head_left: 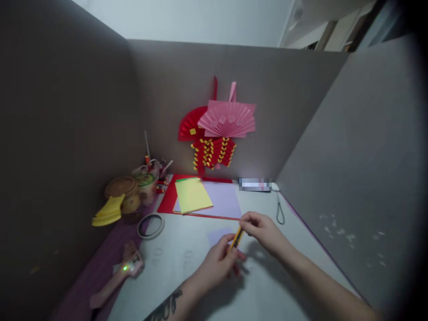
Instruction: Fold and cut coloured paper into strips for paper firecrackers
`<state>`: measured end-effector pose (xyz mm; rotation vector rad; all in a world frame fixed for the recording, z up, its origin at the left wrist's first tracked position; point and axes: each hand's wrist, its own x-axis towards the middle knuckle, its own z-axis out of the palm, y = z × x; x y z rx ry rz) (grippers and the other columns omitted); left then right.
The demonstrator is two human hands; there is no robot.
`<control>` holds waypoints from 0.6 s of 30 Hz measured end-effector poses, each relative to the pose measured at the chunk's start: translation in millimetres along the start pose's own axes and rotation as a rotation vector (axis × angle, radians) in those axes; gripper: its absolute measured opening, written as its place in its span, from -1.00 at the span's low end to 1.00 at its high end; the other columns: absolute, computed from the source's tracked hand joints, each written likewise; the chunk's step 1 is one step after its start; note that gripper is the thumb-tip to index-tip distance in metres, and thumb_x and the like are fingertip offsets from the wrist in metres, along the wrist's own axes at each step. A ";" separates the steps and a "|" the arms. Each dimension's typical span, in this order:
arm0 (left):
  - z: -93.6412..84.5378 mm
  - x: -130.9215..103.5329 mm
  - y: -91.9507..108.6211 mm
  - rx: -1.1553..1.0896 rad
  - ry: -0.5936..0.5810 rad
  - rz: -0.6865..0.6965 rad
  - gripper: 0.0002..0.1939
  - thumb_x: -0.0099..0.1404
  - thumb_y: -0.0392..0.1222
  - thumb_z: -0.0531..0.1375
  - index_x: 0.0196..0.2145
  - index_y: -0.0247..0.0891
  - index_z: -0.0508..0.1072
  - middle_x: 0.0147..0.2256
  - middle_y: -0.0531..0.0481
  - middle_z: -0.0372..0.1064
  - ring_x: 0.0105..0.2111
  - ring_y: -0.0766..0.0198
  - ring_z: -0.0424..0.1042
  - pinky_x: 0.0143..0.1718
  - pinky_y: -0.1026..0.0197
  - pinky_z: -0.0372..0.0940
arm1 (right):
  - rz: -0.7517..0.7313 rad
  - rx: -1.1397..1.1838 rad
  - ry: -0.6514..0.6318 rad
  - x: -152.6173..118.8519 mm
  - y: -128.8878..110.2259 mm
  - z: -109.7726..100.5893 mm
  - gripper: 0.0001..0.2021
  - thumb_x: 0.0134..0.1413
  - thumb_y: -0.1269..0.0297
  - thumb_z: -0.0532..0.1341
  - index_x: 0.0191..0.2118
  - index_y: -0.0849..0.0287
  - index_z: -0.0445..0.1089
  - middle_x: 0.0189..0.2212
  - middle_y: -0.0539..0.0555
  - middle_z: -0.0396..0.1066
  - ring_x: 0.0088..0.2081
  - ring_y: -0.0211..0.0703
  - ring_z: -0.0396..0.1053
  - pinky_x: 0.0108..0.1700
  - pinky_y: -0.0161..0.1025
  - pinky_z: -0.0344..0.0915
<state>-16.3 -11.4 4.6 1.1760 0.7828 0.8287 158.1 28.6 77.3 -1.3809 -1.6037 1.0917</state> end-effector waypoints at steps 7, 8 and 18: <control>24.2 -5.9 -7.1 -0.072 0.001 -0.133 -0.73 0.10 -0.20 0.19 -0.22 -0.28 0.29 -0.60 0.20 0.14 -0.65 0.46 0.09 -0.61 0.37 -0.02 | 0.085 0.493 -0.133 -46.8 54.0 45.8 -0.54 -0.13 0.05 0.34 -0.12 0.19 0.36 -0.40 0.02 0.44 -0.52 -0.27 0.35 -0.44 -0.28 0.31; 25.7 -5.5 -8.6 -0.114 -0.054 -0.156 -0.73 0.08 -0.20 0.20 -0.24 -0.28 0.29 -0.58 0.17 0.20 -0.64 0.46 0.14 -0.60 0.36 0.02 | 0.120 0.522 -0.159 -50.2 57.5 50.1 -0.54 -0.11 0.02 0.33 -0.12 0.20 0.34 -0.50 -0.03 0.41 -0.63 -0.31 0.28 -0.54 -0.30 0.28; 41.2 -4.2 -19.1 0.053 0.045 -0.133 -0.47 0.21 0.32 0.04 -0.37 -0.29 0.28 -0.59 0.06 0.30 -0.67 0.38 0.28 -0.63 0.34 0.12 | 0.140 0.715 -0.097 -54.5 60.1 57.9 -0.51 0.05 -0.12 0.17 -0.03 0.04 0.06 -0.14 0.06 0.42 -0.81 -0.46 0.16 -0.81 -0.37 0.18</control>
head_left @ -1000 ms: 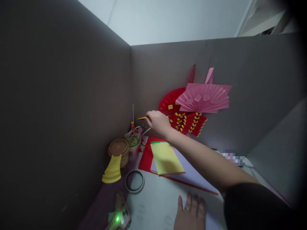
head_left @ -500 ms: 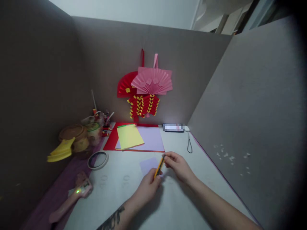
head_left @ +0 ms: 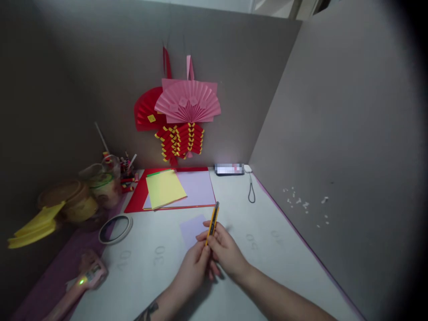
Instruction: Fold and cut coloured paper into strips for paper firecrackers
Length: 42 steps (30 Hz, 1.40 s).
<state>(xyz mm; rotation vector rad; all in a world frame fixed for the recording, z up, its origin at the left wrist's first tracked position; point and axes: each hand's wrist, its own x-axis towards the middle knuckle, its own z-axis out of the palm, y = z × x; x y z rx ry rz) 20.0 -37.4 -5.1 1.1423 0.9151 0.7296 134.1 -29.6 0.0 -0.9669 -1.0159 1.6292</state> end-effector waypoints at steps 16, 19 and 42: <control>4.7 -18.0 4.6 0.654 -0.061 0.182 -0.68 0.38 -0.15 -0.08 -0.21 -0.27 0.43 -0.26 -0.11 0.48 -0.27 0.20 0.43 -0.22 0.23 0.28 | -0.028 0.083 0.325 5.3 1.7 -9.3 -0.44 -0.08 -0.34 0.12 -0.50 0.16 0.20 -0.74 -0.04 0.30 -0.65 -0.25 0.30 -0.57 -0.34 0.21; -15.4 -15.4 7.8 0.842 0.022 0.341 -0.66 0.36 -0.15 -0.05 -0.03 -0.27 0.38 -0.21 -0.13 0.49 -0.21 0.18 0.45 -0.15 0.17 0.32 | -0.069 0.200 0.364 9.1 -20.4 -24.5 -0.51 -0.12 -0.21 0.26 -0.32 0.16 0.30 -0.64 -0.09 0.32 -0.57 -0.26 0.32 -0.50 -0.32 0.26; -80.0 24.4 12.8 1.513 0.037 0.252 -0.46 0.38 -0.05 -0.05 0.29 -0.08 0.04 0.31 -0.01 -0.09 0.31 -0.06 -0.19 0.21 -0.31 -0.10 | -0.140 -1.529 0.083 17.5 -37.1 -105.8 -0.67 0.18 0.36 0.07 0.05 -0.01 0.33 -0.21 0.04 0.35 -0.29 -0.17 0.37 -0.31 -0.28 0.21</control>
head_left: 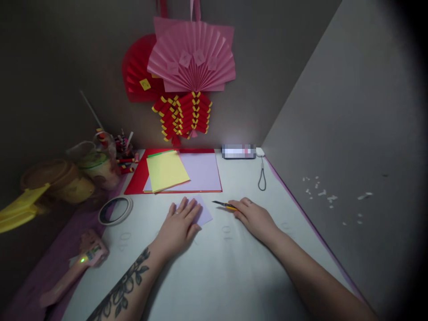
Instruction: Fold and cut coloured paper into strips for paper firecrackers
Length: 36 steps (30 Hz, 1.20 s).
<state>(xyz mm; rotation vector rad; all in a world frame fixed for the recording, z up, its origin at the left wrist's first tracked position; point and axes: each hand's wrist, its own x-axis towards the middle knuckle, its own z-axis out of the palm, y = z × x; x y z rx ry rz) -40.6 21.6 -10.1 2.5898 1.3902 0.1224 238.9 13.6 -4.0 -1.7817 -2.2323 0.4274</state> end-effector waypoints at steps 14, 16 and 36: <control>-2.6 1.5 0.8 -0.017 -0.086 -0.033 -0.50 0.39 -0.14 -0.12 0.27 -0.07 0.09 0.32 0.04 -0.12 0.32 0.02 -0.20 0.24 -0.24 -0.10 | -0.159 -0.156 0.053 -1.0 -0.7 4.3 -0.66 0.21 0.41 0.08 0.03 0.01 0.42 -0.27 0.10 0.39 -0.22 -0.10 0.29 -0.20 -0.19 0.26; -2.4 1.7 1.1 -0.017 -0.088 -0.033 -0.50 0.39 -0.14 -0.12 0.27 -0.07 0.10 0.31 0.04 -0.11 0.32 0.02 -0.20 0.24 -0.24 -0.10 | -0.162 -0.134 0.058 -1.4 -0.7 4.7 -0.66 0.21 0.42 0.08 0.03 0.01 0.42 -0.28 0.10 0.39 -0.22 -0.10 0.28 -0.20 -0.20 0.27; 0.3 1.4 -0.5 -0.017 -0.061 -0.024 -0.52 0.40 -0.13 -0.11 0.25 -0.03 0.12 0.31 0.04 -0.09 0.31 0.02 -0.17 0.22 -0.22 -0.07 | -0.258 -0.055 0.062 -3.1 -1.1 8.3 -0.68 0.21 0.42 0.09 -0.02 -0.02 0.45 -0.28 0.10 0.38 -0.21 -0.11 0.26 -0.11 -0.13 0.14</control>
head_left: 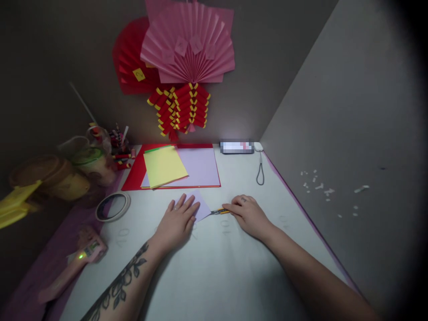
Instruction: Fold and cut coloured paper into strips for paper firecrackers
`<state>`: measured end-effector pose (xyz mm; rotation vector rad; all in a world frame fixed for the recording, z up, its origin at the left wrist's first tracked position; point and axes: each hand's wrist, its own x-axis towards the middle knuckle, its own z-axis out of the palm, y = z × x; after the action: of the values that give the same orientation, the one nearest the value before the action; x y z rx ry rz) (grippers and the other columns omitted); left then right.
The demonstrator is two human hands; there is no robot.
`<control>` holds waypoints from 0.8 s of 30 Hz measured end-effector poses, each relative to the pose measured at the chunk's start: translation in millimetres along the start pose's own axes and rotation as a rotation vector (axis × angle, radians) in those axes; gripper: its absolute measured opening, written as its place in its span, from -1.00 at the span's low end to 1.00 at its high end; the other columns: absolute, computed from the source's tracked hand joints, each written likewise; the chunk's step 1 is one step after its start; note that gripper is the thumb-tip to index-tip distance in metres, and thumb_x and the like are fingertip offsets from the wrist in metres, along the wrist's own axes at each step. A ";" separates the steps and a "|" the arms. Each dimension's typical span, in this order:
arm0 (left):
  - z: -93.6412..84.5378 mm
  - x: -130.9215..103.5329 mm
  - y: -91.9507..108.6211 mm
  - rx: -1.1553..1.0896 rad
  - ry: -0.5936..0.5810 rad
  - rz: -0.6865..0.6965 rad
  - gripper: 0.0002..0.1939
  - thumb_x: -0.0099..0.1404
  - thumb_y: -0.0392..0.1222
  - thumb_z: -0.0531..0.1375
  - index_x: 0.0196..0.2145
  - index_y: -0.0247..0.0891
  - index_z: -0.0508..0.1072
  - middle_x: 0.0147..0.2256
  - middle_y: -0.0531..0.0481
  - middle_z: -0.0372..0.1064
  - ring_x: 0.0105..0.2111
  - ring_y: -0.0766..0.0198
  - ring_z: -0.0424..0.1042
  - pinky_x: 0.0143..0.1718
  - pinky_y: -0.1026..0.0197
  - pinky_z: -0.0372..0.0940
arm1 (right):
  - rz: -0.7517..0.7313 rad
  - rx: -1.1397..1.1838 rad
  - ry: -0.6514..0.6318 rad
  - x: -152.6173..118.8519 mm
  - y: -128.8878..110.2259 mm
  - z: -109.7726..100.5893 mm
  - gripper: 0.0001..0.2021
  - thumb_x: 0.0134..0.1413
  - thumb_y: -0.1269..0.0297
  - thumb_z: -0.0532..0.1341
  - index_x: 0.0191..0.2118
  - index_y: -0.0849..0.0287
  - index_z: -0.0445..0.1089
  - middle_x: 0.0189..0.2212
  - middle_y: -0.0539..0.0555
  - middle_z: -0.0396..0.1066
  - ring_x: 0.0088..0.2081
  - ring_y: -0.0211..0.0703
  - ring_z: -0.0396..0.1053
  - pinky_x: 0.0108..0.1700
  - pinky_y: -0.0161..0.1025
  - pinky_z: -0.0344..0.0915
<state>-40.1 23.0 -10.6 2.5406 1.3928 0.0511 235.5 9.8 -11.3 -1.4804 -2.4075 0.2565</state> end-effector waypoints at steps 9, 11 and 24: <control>-1.2 0.1 0.3 -0.020 0.004 -0.001 -0.51 0.39 -0.14 -0.10 0.24 -0.05 0.15 0.31 0.02 -0.06 0.31 0.01 -0.15 0.22 -0.21 -0.07 | 0.064 -0.077 0.096 -3.1 14.9 -7.2 -0.69 0.19 0.43 0.09 -0.06 0.01 0.48 -0.28 0.12 0.38 -0.22 -0.09 0.27 -0.11 -0.11 0.13; -0.7 0.4 0.3 -0.021 0.005 0.000 -0.51 0.39 -0.13 -0.11 0.25 -0.05 0.14 0.31 0.03 -0.07 0.31 0.01 -0.15 0.22 -0.22 -0.07 | 0.055 -0.074 0.089 -2.3 13.4 -6.1 -0.70 0.18 0.42 0.10 -0.06 0.01 0.47 -0.28 0.12 0.38 -0.22 -0.09 0.27 -0.11 -0.11 0.13; 1.9 -0.9 -2.1 -0.012 0.017 0.009 -0.51 0.39 -0.13 -0.10 0.25 -0.03 0.13 0.31 0.05 -0.08 0.31 0.02 -0.16 0.22 -0.22 -0.08 | 0.059 -0.056 0.079 0.8 9.8 -2.1 -0.72 0.20 0.40 0.10 -0.06 0.01 0.47 -0.28 0.12 0.38 -0.21 -0.08 0.28 -0.11 -0.10 0.15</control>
<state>-42.1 22.9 -12.8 2.5420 1.3837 0.0835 244.1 14.9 -12.2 -1.5574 -2.3299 0.1422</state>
